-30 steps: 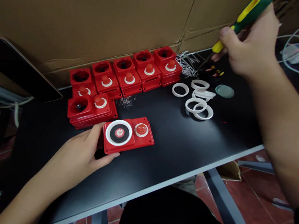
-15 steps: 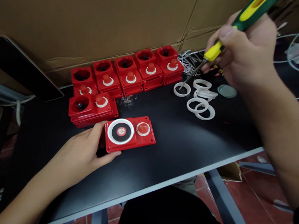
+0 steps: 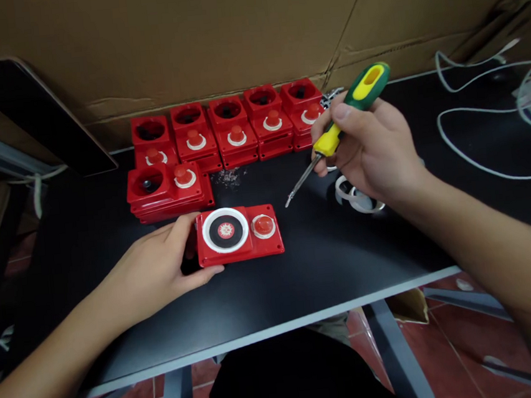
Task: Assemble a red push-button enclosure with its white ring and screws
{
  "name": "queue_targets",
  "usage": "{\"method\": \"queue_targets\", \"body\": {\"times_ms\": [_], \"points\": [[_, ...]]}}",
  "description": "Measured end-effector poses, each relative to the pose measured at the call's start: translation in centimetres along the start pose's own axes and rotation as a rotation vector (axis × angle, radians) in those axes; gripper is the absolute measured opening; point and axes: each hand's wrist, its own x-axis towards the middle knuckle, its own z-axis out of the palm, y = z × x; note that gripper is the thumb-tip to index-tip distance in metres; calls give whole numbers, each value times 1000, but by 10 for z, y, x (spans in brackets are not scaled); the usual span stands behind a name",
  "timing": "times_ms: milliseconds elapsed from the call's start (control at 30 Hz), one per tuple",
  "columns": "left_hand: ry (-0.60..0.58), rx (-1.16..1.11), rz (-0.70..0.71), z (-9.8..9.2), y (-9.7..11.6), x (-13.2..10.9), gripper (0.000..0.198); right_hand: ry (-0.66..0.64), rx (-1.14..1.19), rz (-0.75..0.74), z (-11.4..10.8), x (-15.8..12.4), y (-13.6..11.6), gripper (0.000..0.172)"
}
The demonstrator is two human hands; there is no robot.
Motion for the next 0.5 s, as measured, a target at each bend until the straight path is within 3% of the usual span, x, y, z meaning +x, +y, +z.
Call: {"method": "queue_targets", "body": {"times_ms": [333,500], "points": [[-60,-48,-43,-10,6,5,71,30,37,4,28,9,1,46],[-59,-43,-51,-9,7,4,70,128,88,62,33,0,5,48]]}}
